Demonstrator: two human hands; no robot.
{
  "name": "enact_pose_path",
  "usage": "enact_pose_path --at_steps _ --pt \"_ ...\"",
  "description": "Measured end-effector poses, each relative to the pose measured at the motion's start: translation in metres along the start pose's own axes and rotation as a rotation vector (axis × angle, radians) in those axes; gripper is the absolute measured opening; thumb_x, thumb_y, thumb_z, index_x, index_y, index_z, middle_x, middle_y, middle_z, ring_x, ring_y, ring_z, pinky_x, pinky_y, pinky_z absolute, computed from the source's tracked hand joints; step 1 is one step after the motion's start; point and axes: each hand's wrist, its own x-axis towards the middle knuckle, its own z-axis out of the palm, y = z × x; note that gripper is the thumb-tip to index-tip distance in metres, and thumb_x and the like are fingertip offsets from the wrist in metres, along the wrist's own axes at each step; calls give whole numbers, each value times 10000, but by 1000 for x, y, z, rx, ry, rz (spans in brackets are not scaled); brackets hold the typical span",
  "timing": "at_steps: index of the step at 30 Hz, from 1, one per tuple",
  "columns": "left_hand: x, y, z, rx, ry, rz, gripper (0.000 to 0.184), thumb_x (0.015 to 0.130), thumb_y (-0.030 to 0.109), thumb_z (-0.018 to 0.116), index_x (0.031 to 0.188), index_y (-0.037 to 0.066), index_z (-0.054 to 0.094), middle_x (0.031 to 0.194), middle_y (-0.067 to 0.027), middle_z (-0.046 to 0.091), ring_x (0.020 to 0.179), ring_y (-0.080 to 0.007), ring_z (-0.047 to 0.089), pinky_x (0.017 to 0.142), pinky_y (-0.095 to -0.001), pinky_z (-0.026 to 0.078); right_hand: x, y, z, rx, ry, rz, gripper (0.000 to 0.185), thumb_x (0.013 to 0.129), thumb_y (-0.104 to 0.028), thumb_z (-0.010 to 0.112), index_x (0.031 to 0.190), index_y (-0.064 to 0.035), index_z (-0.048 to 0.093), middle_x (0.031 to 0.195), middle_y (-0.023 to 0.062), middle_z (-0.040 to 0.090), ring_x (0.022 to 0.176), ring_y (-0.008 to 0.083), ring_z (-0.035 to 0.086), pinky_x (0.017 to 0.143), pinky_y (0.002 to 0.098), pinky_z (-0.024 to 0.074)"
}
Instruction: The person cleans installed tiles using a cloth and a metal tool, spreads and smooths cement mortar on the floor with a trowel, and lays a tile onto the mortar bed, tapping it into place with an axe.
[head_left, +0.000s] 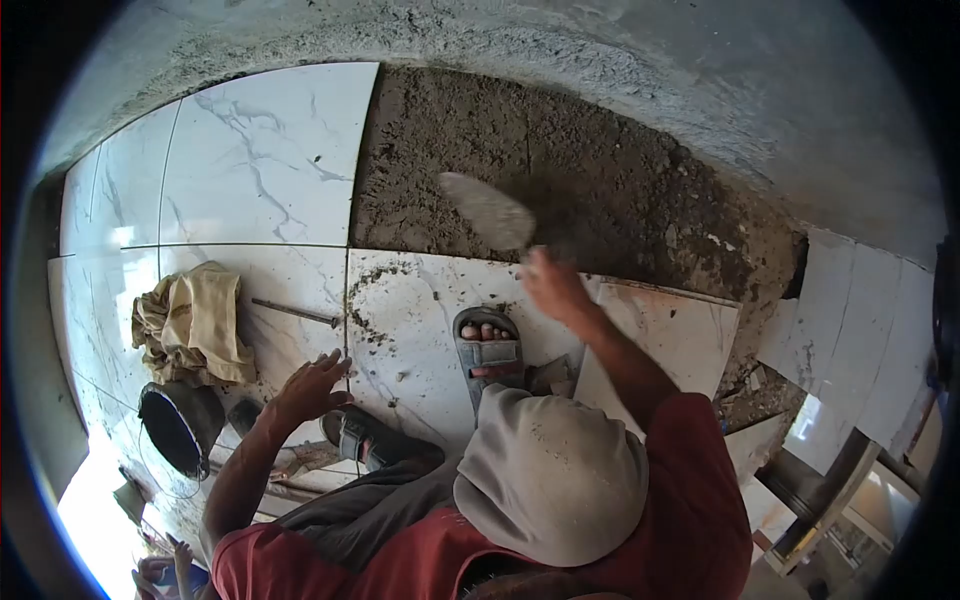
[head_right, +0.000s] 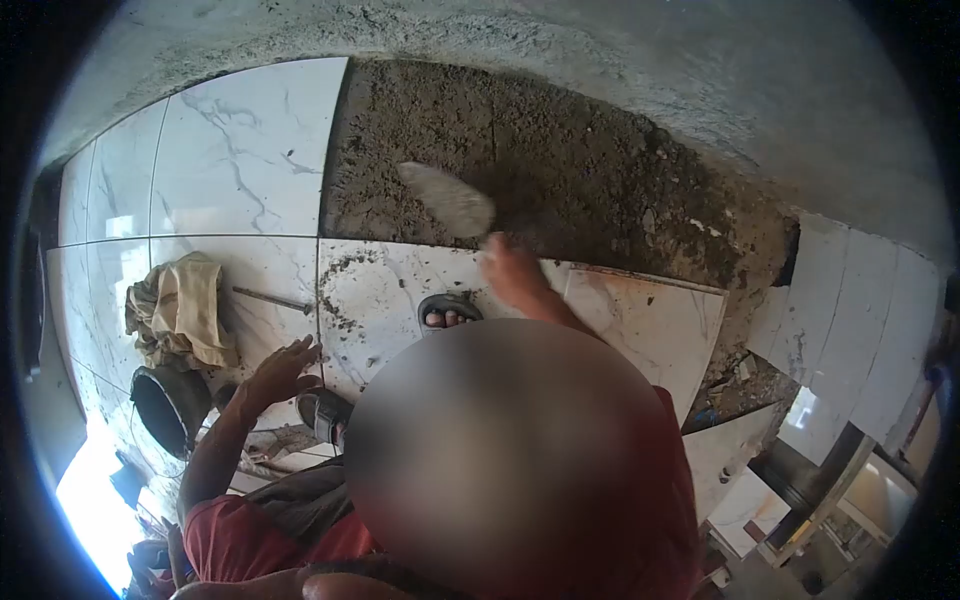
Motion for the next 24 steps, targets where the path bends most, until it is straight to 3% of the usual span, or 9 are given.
enact_pose_path --at_steps 2,7,9,10,11,14,18,21,24 --pt "2 8 -4 7 -4 20 655 790 307 691 1333 51 429 1406 -236 373 1271 -395 399 1035 -453 350 14 -40 2 -23 -77 32 306 891 -212 460 1106 3 425 818 306 605 798 475 603 709 555 465" --pt "-8 -4 -12 -29 141 -19 642 804 320 677 1333 50 433 1412 -224 372 1280 -377 395 1044 -459 336 -9 37 -30 -42 -136 251 343 897 -235 480 1160 -21 426 861 293 609 839 457 604 726 541 469" --pt "-11 -10 -13 -40 135 -73 648 806 327 674 1339 54 424 1410 -214 379 1279 -367 399 1042 -457 337 -11 119 -44 25 -35 256 245 908 -239 487 1034 -30 499 1005 228 608 937 409 588 748 499 465" --pt "-12 -17 -7 10 127 -58 653 807 328 671 1344 57 416 1408 -212 382 1278 -361 400 1041 -456 338 -12 164 -60 -570 -139 -133 276 925 -251 461 1048 -17 537 1028 224 598 979 385 569 786 480 455" --pt "-20 -25 3 49 118 -64 659 808 329 669 1349 60 409 1405 -209 385 1277 -355 401 1039 -455 339 -17 218 -53 -266 175 5 298 936 -246 435 1047 3 557 1022 222 591 979 379 561 806 465 442" --pt "-39 -27 8 38 123 -107 661 805 323 667 1353 63 404 1392 -201 403 1264 -345 416 1028 -453 348 -17 341 -84 -690 -6 124 374 962 -287 390 1141 -18 578 1092 216 591 1025 371 558 893 440 429" --pt "-84 -26 32 -29 133 -208 581 824 327 646 1304 62 453 1337 -192 463 1192 -352 486 986 -429 396 -31 433 -96 -767 203 170 453 941 -338 467 1238 0 520 1061 178 640 928 329 607 846 411 464" --pt "-113 -13 68 -207 -15 -281 512 789 347 669 1208 84 539 1158 -193 586 1085 -362 555 902 -456 441 -10 291 -83 255 381 629 512 915 -348 521 1220 64 499 1120 267 579 1018 380 578 849 420 460" --pt "-127 -9 134 -355 134 -209 463 801 371 649 1161 90 571 1024 -205 629 987 -386 591 836 -480 459 -1 116 -58 291 156 404 521 902 -373 546 1166 75 516 1074 237 597 974 329 589 823 410 457"
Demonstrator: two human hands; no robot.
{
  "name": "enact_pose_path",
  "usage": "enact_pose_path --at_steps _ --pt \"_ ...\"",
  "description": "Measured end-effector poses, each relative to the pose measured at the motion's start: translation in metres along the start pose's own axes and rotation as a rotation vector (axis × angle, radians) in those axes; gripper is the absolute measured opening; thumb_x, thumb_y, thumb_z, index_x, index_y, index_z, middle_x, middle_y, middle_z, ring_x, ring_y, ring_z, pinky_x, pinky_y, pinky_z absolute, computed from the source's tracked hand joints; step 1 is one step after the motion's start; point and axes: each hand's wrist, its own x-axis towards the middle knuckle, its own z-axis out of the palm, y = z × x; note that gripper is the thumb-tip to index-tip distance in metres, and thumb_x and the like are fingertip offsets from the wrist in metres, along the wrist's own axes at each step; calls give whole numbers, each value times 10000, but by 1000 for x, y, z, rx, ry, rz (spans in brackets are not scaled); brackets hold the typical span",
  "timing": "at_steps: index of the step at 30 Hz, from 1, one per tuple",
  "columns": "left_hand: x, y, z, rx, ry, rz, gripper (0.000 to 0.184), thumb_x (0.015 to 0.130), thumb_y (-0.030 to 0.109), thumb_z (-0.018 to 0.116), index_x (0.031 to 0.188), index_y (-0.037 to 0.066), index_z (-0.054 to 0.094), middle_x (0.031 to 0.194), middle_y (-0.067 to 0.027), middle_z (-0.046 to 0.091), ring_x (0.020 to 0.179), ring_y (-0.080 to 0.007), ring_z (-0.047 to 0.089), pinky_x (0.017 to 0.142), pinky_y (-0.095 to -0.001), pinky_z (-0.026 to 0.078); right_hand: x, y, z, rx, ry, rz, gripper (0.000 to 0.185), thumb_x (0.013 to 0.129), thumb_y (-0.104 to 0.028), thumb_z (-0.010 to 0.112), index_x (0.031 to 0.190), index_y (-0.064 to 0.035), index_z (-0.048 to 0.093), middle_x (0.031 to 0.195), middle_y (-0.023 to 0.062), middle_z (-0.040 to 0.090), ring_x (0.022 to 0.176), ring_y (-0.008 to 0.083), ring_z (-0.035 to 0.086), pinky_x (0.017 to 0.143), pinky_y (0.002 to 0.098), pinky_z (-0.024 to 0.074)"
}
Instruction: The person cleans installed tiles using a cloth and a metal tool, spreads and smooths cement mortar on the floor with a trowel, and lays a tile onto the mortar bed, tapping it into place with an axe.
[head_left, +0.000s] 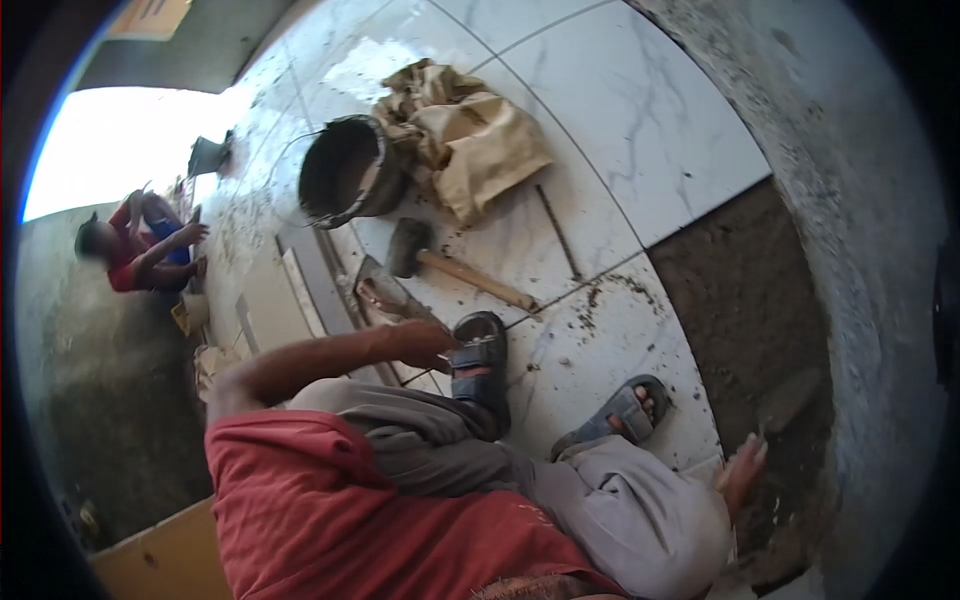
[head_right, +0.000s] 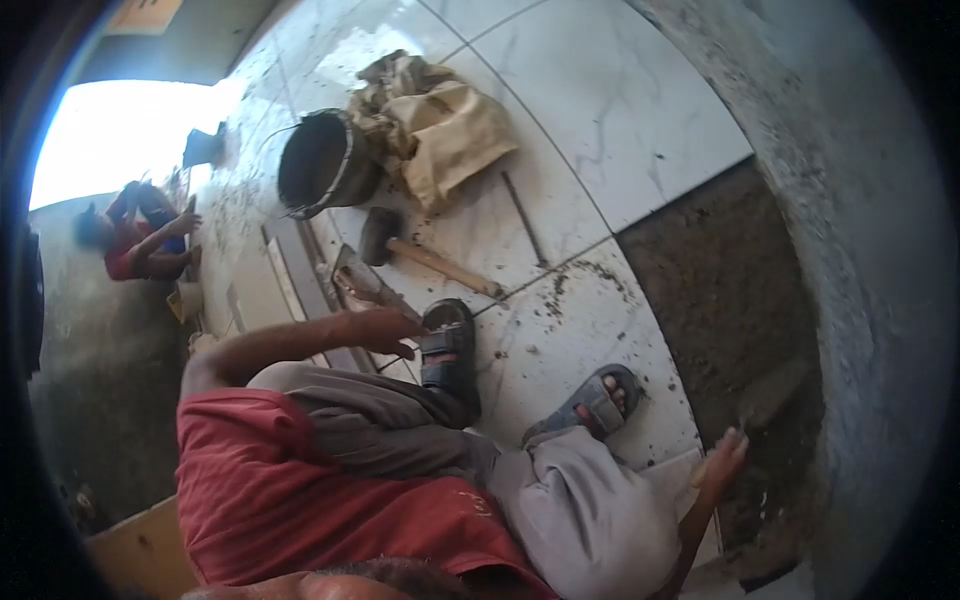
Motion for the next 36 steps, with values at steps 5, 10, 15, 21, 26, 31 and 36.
enact_pose_path --at_steps 5,10,15,21,26,31,36 --pt "3 22 43 -216 227 -36 471 834 377 624 1189 72 566 1002 -218 636 944 -391 605 833 -472 464 -58 -138 129 -91 -415 -614 378 884 -283 560 1063 49 548 985 247 611 945 379 598 792 425 454" --pt "9 31 54 -527 565 -87 481 872 339 600 1219 12 542 1056 -237 621 1002 -399 586 854 -456 461 -105 -215 224 -95 -766 -891 361 828 -255 619 1029 38 557 908 254 617 872 397 613 737 418 477" --pt "1 20 37 -512 563 -61 460 880 299 594 1246 26 537 1149 -214 594 1038 -375 578 878 -426 450 -136 -265 277 -94 -785 -873 408 862 -278 572 1127 31 548 966 267 610 937 387 608 795 407 473" --pt "34 3 -4 -594 629 53 409 887 290 603 1204 34 572 1167 -186 605 1077 -333 582 879 -391 470 -116 -252 226 11 -569 -1039 267 928 -220 500 963 34 576 948 219 587 899 389 568 791 396 456" --pt "98 22 -69 -528 390 298 333 877 144 617 1181 10 587 1143 -151 631 1010 -232 621 870 -353 477 -109 -98 96 -33 153 -595 211 921 -170 470 925 8 583 879 199 609 852 363 596 771 384 468" --pt "146 101 -144 -368 133 559 368 886 198 611 1195 2 570 1139 -168 629 1018 -267 622 855 -357 481 -230 172 25 -577 440 -3 197 890 -158 499 986 -25 610 1014 188 625 956 343 604 791 372 486" --pt "194 180 -137 -189 -223 731 382 898 234 597 1207 13 559 1130 -177 627 1008 -279 627 849 -365 490 -368 211 85 -299 23 755 473 851 -261 605 1219 16 497 1165 194 570 1035 338 573 780 406 509"
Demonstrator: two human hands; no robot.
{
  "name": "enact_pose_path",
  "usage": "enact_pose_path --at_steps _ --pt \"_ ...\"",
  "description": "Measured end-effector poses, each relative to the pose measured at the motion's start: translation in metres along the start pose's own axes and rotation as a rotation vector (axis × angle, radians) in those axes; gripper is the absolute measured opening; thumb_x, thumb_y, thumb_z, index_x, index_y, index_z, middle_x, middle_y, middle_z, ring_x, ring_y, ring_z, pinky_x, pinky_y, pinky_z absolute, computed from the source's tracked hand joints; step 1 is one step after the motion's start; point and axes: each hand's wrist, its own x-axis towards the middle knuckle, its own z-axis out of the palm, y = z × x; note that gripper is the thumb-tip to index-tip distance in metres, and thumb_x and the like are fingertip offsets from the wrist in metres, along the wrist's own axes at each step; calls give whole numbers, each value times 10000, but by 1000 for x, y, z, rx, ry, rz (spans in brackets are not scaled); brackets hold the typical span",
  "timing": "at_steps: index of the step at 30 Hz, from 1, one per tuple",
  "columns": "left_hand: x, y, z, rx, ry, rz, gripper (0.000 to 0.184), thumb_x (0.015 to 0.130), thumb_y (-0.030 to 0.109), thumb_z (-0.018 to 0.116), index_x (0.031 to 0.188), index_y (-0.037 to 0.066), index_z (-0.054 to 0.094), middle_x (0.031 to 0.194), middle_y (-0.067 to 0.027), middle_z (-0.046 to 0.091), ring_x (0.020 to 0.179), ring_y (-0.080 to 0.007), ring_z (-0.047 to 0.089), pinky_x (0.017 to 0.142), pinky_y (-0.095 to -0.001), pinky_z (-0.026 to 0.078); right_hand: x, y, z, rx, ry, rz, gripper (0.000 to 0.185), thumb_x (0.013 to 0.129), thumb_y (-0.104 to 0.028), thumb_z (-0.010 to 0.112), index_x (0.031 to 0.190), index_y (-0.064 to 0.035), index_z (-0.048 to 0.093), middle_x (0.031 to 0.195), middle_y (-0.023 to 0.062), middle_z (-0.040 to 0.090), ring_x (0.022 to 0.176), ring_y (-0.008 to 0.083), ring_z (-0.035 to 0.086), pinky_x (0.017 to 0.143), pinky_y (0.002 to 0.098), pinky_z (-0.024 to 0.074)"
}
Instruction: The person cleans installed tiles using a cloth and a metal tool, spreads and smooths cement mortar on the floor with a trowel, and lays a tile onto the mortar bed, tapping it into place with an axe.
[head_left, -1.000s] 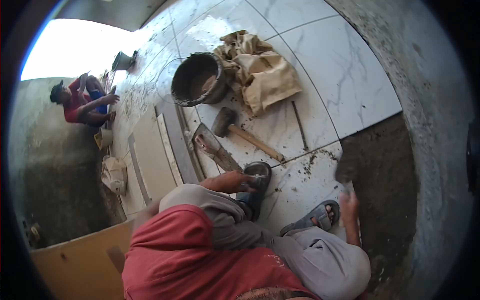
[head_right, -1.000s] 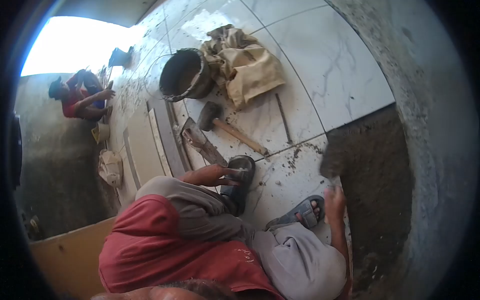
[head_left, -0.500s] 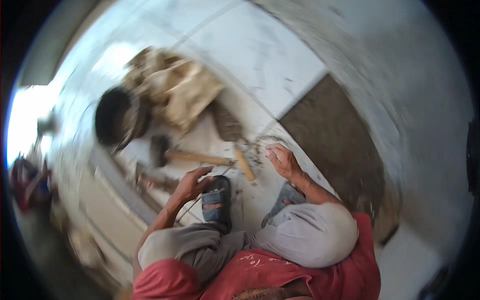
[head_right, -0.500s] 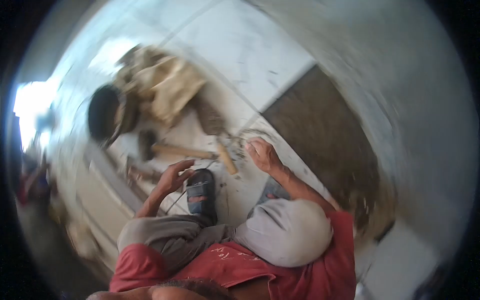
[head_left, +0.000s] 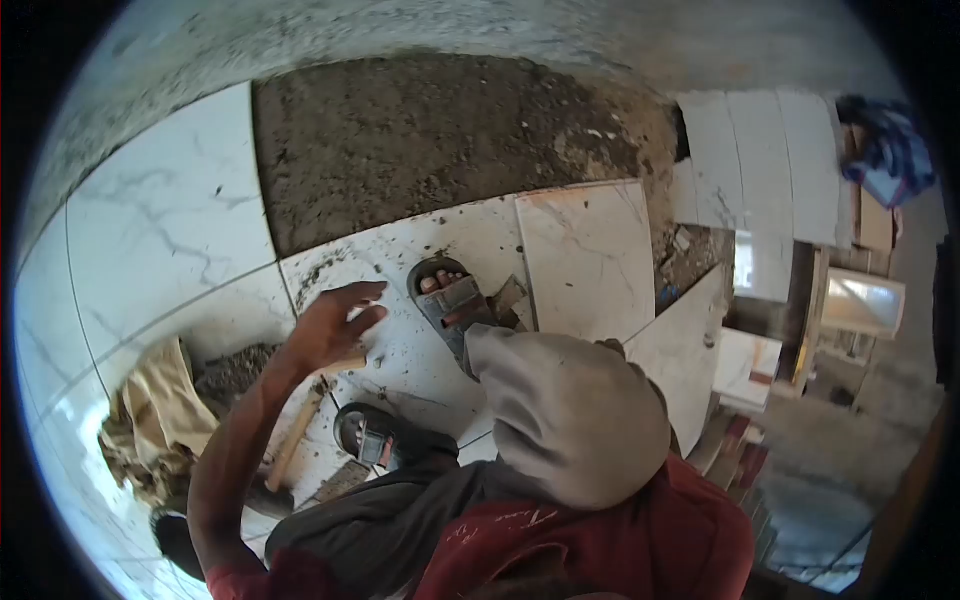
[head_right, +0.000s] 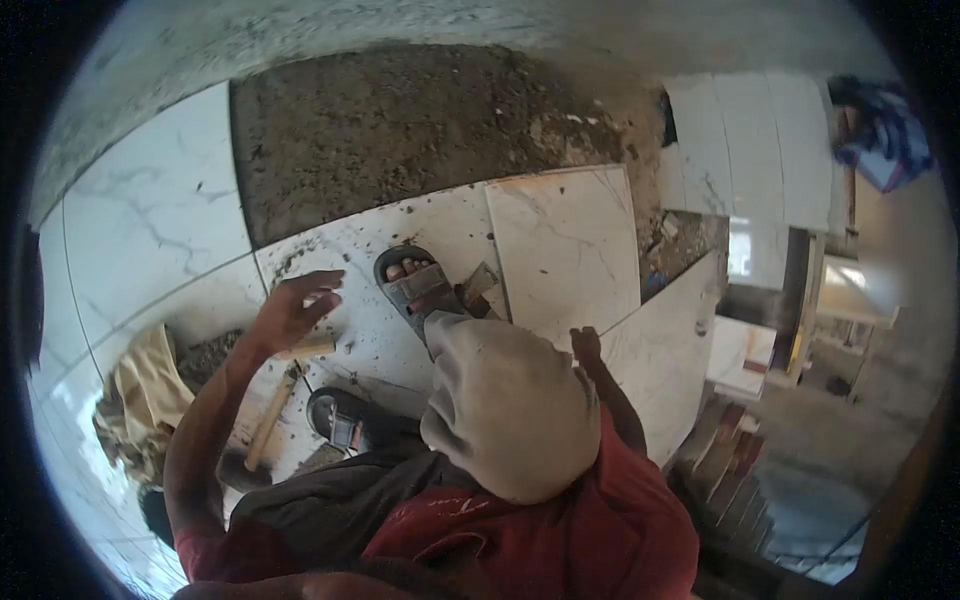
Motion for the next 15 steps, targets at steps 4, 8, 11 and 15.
enact_pose_path --at_steps 4,8,11,15 --pt "63 29 38 34 -262 56 400 902 262 590 1218 18 553 1088 -168 644 1009 -263 627 842 -358 490 -47 -35 32 777 -165 305 784 809 -352 676 1381 40 310 1231 212 514 1098 299 523 780 427 520" --pt "124 -4 116 -266 -404 -33 452 902 278 585 1245 -9 523 1106 -182 633 1017 -243 618 831 -340 484 -15 -50 103 1107 -147 173 505 796 -265 659 1197 -2 503 1054 158 586 975 226 571 810 344 494" --pt "159 5 145 -371 -389 -137 535 902 307 575 1298 -34 463 1054 -146 631 939 -207 610 821 -315 478 -6 -66 92 717 -68 -28 338 863 -194 577 1157 -43 503 965 90 572 907 189 565 769 361 485" --pt "200 21 181 -715 -169 -402 572 905 256 596 1358 -10 371 1115 -67 553 914 -142 543 835 -278 444 0 -86 57 1575 46 278 247 856 -124 585 1090 -66 532 875 53 542 855 190 558 742 413 477"
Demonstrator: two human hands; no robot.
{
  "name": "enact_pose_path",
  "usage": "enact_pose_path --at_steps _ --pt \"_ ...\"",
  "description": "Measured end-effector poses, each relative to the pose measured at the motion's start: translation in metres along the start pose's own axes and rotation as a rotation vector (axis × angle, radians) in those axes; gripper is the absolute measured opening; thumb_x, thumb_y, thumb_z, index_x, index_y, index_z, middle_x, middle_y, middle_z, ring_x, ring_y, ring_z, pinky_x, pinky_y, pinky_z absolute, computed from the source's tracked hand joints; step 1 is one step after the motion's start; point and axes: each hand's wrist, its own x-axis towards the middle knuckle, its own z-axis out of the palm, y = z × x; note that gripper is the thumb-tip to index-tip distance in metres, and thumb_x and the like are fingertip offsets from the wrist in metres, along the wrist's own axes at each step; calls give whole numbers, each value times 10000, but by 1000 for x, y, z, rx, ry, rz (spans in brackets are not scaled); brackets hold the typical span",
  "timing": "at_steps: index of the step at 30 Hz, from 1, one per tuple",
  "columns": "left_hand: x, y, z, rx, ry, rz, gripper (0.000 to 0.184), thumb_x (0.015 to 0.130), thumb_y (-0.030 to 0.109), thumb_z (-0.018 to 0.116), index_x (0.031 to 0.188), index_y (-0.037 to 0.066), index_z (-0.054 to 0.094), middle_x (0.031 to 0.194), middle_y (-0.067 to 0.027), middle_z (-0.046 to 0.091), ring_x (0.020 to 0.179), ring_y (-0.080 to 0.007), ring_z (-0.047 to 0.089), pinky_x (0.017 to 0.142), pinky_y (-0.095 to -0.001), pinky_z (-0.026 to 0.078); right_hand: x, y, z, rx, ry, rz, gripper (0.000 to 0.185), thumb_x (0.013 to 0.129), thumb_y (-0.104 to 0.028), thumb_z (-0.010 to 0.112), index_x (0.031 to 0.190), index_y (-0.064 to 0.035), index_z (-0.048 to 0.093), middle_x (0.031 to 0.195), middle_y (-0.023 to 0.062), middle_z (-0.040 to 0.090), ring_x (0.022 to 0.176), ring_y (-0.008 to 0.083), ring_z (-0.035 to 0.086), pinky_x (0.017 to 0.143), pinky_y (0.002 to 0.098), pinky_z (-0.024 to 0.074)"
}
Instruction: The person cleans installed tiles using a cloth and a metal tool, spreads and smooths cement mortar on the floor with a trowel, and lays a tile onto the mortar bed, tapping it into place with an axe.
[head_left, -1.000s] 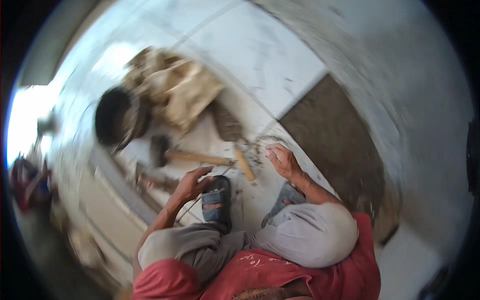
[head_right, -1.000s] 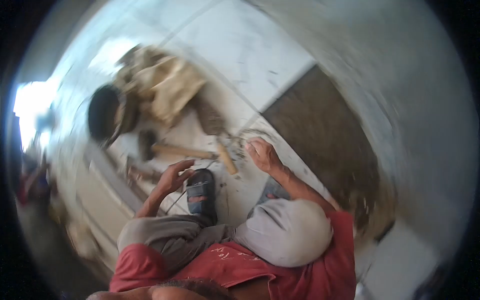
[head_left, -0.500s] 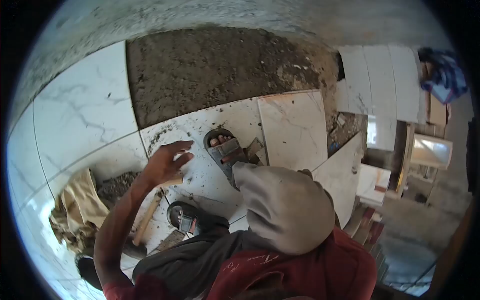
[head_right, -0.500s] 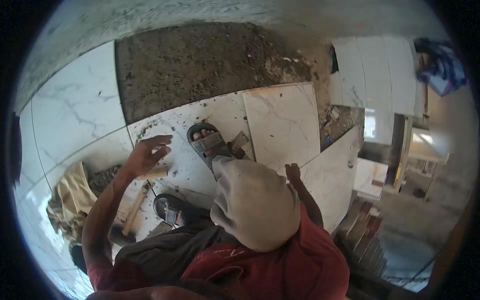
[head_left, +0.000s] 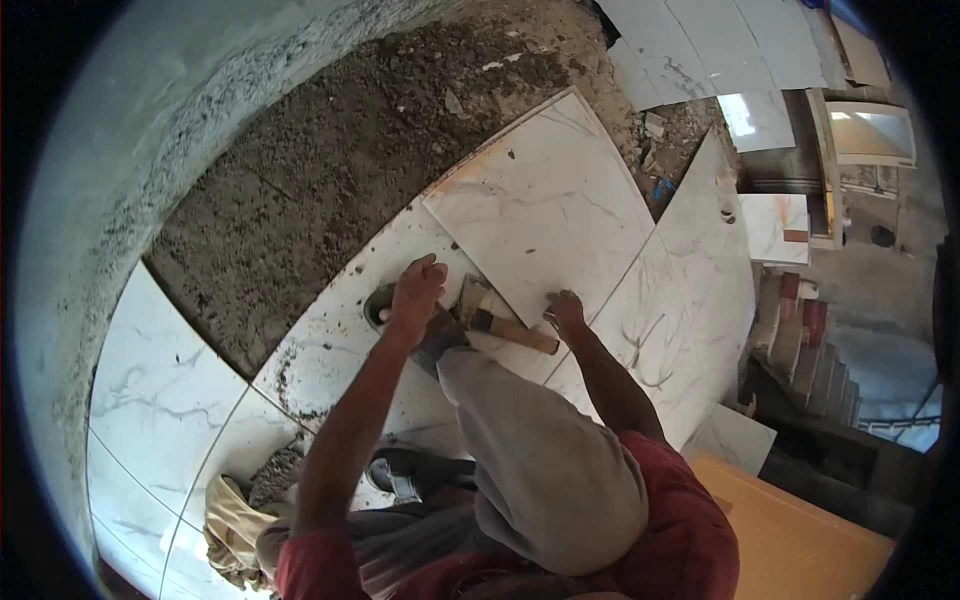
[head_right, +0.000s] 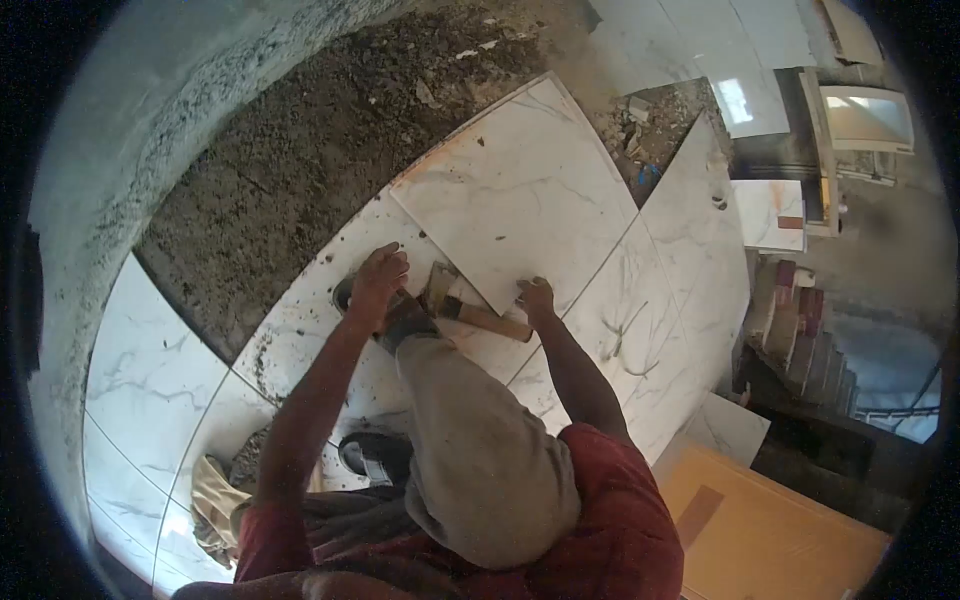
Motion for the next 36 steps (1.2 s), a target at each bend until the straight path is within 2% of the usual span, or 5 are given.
enact_pose_path --at_steps 6,11,24,30,36 --pt "85 -48 25 -15 213 -27 532 854 221 632 1284 -26 438 1132 -81 557 942 -142 554 901 -322 434 26 17 -4 120 118 71 259 800 -148 690 970 -11 551 958 102 593 798 212 604 645 378 547" --pt "121 -72 29 -29 228 -1 214 846 153 619 973 -12 568 858 -31 592 745 -118 568 706 -290 493 31 24 -2 47 259 57 327 775 -104 716 1014 51 556 931 123 612 798 203 627 614 356 567" --pt "123 -44 42 266 459 -2 224 804 95 671 894 -59 537 766 -136 615 554 -177 618 474 -289 531 24 5 -8 -45 234 -53 232 761 -140 721 731 63 612 684 119 617 606 187 643 511 309 558" --pt "117 -31 46 338 481 -75 219 836 109 648 916 -52 523 737 -120 621 559 -177 614 521 -298 553 19 -7 -1 18 210 111 345 790 -197 721 948 56 548 846 154 629 712 232 654 552 335 559" --pt "114 -40 44 321 437 -54 292 839 168 648 919 -58 482 799 -158 604 627 -193 623 511 -309 531 5 -20 -6 213 12 157 391 908 -265 571 1147 27 469 1033 123 604 928 227 624 789 404 531"
